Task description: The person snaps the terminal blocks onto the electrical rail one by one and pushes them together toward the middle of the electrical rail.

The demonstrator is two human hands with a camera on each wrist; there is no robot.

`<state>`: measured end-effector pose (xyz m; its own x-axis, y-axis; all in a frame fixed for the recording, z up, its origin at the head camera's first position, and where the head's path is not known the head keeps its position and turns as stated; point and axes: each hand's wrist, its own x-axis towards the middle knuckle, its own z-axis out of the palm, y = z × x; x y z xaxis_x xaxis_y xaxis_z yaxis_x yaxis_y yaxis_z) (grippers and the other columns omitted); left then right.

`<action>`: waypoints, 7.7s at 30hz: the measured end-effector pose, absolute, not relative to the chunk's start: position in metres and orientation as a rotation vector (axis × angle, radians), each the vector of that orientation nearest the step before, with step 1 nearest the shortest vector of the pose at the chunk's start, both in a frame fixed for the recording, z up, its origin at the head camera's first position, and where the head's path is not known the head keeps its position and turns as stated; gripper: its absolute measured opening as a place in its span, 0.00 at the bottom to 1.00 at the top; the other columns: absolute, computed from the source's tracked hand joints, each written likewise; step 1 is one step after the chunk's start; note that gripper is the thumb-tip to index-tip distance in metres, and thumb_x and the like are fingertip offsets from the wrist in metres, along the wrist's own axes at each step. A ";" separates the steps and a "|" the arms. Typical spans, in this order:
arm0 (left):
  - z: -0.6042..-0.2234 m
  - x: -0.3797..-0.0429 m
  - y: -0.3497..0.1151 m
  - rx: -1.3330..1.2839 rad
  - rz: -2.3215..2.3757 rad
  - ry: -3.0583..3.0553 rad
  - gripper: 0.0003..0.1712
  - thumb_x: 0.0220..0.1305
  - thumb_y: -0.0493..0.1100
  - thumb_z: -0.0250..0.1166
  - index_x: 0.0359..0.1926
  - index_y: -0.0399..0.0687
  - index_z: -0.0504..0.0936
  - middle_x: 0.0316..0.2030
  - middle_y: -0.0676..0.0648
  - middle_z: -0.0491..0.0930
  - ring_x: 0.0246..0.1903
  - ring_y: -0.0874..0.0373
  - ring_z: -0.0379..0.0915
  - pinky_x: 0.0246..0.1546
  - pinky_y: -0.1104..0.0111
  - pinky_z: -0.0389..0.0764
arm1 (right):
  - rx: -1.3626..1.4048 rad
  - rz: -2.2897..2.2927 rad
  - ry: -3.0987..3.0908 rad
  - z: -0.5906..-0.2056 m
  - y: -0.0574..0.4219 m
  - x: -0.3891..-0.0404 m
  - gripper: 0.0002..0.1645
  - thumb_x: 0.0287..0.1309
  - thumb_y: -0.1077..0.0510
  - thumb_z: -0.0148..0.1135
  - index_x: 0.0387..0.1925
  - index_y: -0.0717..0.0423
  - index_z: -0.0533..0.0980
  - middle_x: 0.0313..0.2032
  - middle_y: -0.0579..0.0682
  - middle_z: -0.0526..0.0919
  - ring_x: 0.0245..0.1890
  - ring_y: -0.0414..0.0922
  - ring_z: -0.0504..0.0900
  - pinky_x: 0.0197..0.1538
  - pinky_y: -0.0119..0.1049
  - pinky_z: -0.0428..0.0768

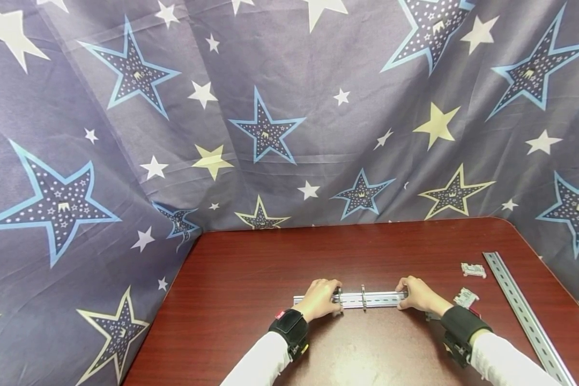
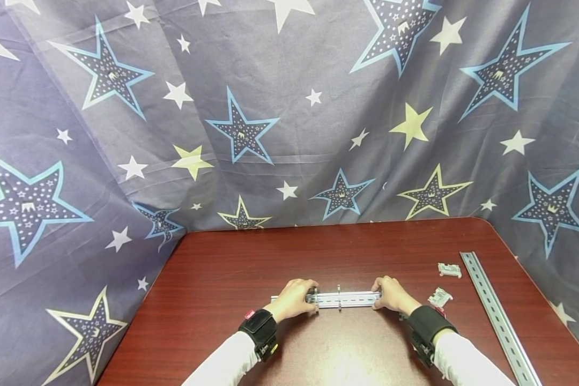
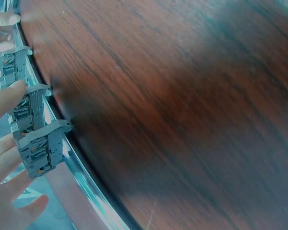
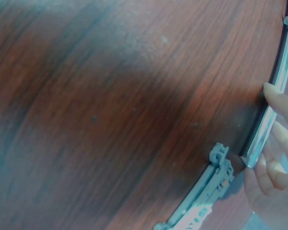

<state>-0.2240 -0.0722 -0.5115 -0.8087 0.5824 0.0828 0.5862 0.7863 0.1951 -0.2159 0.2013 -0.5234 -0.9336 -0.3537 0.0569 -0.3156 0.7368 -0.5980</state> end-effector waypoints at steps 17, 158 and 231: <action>-0.513 -0.224 -0.058 -0.982 -0.329 -2.932 0.29 0.41 0.52 0.68 0.46 0.46 0.74 0.40 0.51 0.79 0.44 0.58 0.72 0.52 0.66 0.63 | -0.561 -0.987 2.863 -0.523 0.202 -0.216 0.19 0.23 0.65 0.72 0.24 0.64 0.74 0.25 0.52 0.74 0.26 0.44 0.70 0.31 0.39 0.69; -0.517 -0.224 -0.109 -0.902 -0.607 -2.944 0.28 0.38 0.47 0.71 0.44 0.45 0.75 0.33 0.49 0.80 0.33 0.59 0.74 0.35 0.70 0.72 | -0.574 -1.017 2.859 -0.525 0.202 -0.216 0.18 0.23 0.65 0.72 0.23 0.63 0.74 0.24 0.51 0.76 0.26 0.43 0.70 0.31 0.37 0.67; -0.522 -0.220 -0.058 -0.892 -0.676 -2.947 0.28 0.40 0.47 0.70 0.46 0.47 0.72 0.34 0.47 0.80 0.31 0.59 0.76 0.33 0.71 0.73 | -0.560 -1.018 2.859 -0.524 0.201 -0.216 0.18 0.23 0.66 0.72 0.24 0.65 0.75 0.25 0.52 0.77 0.26 0.44 0.70 0.31 0.38 0.68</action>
